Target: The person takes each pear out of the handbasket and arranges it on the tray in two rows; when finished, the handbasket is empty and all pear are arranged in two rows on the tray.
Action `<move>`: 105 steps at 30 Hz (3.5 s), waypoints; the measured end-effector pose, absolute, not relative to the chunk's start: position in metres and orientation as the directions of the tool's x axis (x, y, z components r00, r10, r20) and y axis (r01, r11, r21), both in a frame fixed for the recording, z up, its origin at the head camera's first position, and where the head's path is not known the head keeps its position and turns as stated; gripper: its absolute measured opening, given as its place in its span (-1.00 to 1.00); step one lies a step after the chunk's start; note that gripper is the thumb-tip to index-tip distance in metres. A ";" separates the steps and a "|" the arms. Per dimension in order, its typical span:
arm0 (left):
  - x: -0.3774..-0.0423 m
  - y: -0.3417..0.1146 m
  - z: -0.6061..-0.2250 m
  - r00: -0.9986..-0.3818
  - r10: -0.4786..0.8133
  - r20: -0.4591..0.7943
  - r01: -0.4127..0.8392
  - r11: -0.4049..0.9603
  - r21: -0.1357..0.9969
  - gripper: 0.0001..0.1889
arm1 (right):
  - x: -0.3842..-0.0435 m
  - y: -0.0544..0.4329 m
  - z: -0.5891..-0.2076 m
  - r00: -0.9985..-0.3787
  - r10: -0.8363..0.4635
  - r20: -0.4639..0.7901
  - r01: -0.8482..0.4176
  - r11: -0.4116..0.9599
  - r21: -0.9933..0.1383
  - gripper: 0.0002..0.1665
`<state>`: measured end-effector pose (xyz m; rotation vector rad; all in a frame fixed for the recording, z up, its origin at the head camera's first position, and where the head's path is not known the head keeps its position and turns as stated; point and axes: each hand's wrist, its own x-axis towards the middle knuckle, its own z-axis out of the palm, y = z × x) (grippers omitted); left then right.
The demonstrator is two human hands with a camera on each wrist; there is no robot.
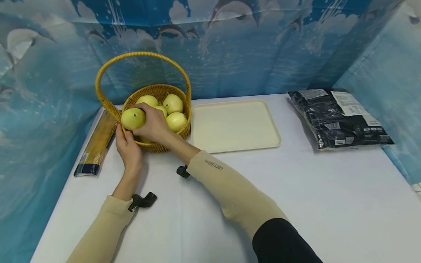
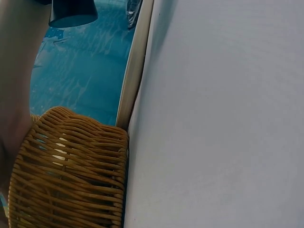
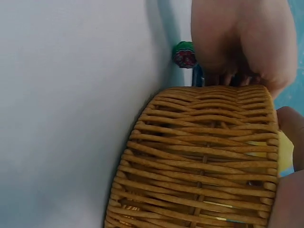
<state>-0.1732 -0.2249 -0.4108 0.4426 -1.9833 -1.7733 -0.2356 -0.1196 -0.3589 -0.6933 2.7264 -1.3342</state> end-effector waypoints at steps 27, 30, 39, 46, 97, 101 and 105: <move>-0.173 -0.229 -0.416 -0.858 -0.494 0.144 0.078 0.152 0.985 -0.42 | -0.197 -0.042 -0.350 -0.823 -0.405 0.397 -0.511 0.226 -0.829 -0.14; -0.171 -0.230 -0.417 -0.856 -0.498 0.139 0.075 0.146 0.986 -0.42 | -0.195 -0.037 -0.353 -0.804 -0.396 0.443 -0.554 0.229 -0.800 -0.13; -0.171 -0.229 -0.418 -0.852 -0.501 0.154 0.085 0.159 0.984 -0.43 | -0.203 -0.019 -0.351 -0.752 -0.337 0.566 -0.650 0.243 -0.720 -0.13; -0.171 -0.230 -0.417 -0.852 -0.497 0.163 0.084 0.178 0.980 -0.43 | -0.208 -0.006 -0.346 -0.770 -0.222 0.599 -0.638 0.247 -0.729 -0.16; -0.171 -0.232 -0.417 -0.867 -0.466 0.174 0.065 0.241 0.968 -0.43 | -0.260 0.048 -0.392 -0.997 0.062 -0.037 0.067 0.620 -0.782 -0.19; -0.170 -0.231 -0.416 -0.866 -0.475 0.156 0.060 0.210 0.976 -0.42 | -0.260 0.048 -0.393 -0.999 0.042 -0.035 0.054 0.631 -0.774 -0.17; -0.169 -0.231 -0.415 -0.862 -0.479 0.165 0.076 0.201 0.977 -0.42 | -0.260 0.049 -0.393 -0.998 0.035 -0.044 0.057 0.633 -0.772 -0.13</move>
